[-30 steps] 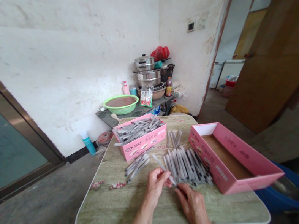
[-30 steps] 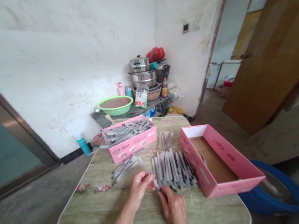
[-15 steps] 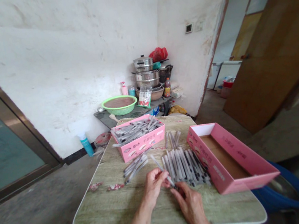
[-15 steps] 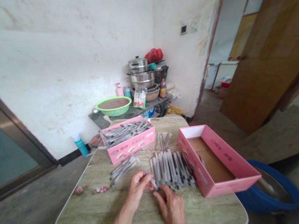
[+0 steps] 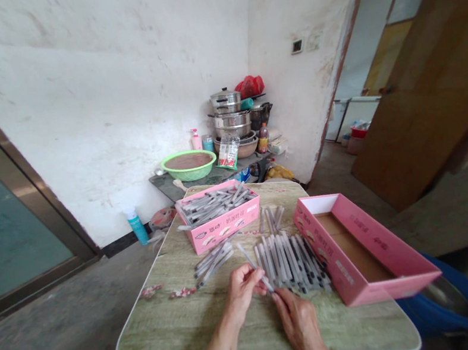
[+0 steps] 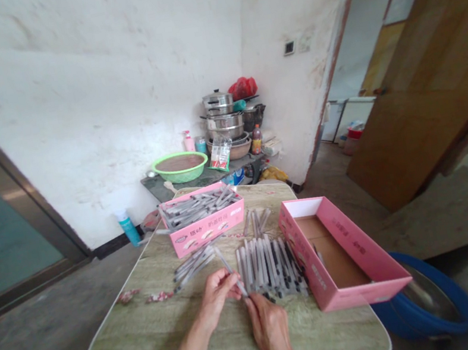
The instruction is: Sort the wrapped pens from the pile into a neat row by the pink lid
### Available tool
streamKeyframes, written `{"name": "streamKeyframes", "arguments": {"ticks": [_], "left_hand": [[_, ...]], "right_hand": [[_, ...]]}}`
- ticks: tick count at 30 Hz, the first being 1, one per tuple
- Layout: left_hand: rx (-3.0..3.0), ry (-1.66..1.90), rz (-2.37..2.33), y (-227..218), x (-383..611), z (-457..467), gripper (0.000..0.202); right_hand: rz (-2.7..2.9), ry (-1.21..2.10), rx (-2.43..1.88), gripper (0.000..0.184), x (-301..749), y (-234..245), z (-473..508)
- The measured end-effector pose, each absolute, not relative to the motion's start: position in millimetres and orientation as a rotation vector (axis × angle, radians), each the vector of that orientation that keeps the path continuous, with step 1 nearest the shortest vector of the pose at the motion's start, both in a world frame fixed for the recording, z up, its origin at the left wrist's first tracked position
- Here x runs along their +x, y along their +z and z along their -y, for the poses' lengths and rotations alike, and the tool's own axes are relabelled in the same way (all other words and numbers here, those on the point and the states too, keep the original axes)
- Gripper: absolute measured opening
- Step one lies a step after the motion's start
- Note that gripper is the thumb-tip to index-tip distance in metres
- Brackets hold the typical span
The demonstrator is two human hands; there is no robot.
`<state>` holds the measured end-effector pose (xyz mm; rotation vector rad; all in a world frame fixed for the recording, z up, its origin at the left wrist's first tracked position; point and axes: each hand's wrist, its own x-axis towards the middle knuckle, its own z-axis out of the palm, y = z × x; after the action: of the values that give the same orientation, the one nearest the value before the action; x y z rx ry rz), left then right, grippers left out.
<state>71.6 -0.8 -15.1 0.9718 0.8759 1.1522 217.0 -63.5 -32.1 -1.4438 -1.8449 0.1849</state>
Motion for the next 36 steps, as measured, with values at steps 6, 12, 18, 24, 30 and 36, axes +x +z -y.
{"name": "streamKeyframes", "arguments": {"ticks": [6,12,18,24,30,36], "left_hand": [[0.959,1.137,-0.893,-13.0,72.9,1.4,0.037],[0.961,1.164,-0.884,-16.9,71.3,-0.9,0.037],[0.937,1.171,-0.896,-17.2,69.3,-2.6,0.041],[0.931,1.183,-0.886,-10.6,68.3,0.2,0.042],[0.922,1.216,-0.915,-11.1,67.7,-0.3,0.043],[0.887,1.354,-0.918,-14.7,65.3,-3.0,0.040]], "right_hand": [[1.788,0.206,-1.525,0.031,217.6,-33.7,63.6],[1.845,0.219,-1.451,0.036,217.7,-33.6,63.2],[1.792,0.225,-1.470,0.027,216.5,-31.1,65.4],[1.791,0.247,-1.427,0.028,215.9,-26.0,66.3],[1.774,0.242,-1.454,0.025,216.4,-28.8,66.0],[1.754,0.232,-1.435,0.026,218.3,-34.5,66.6]]}}
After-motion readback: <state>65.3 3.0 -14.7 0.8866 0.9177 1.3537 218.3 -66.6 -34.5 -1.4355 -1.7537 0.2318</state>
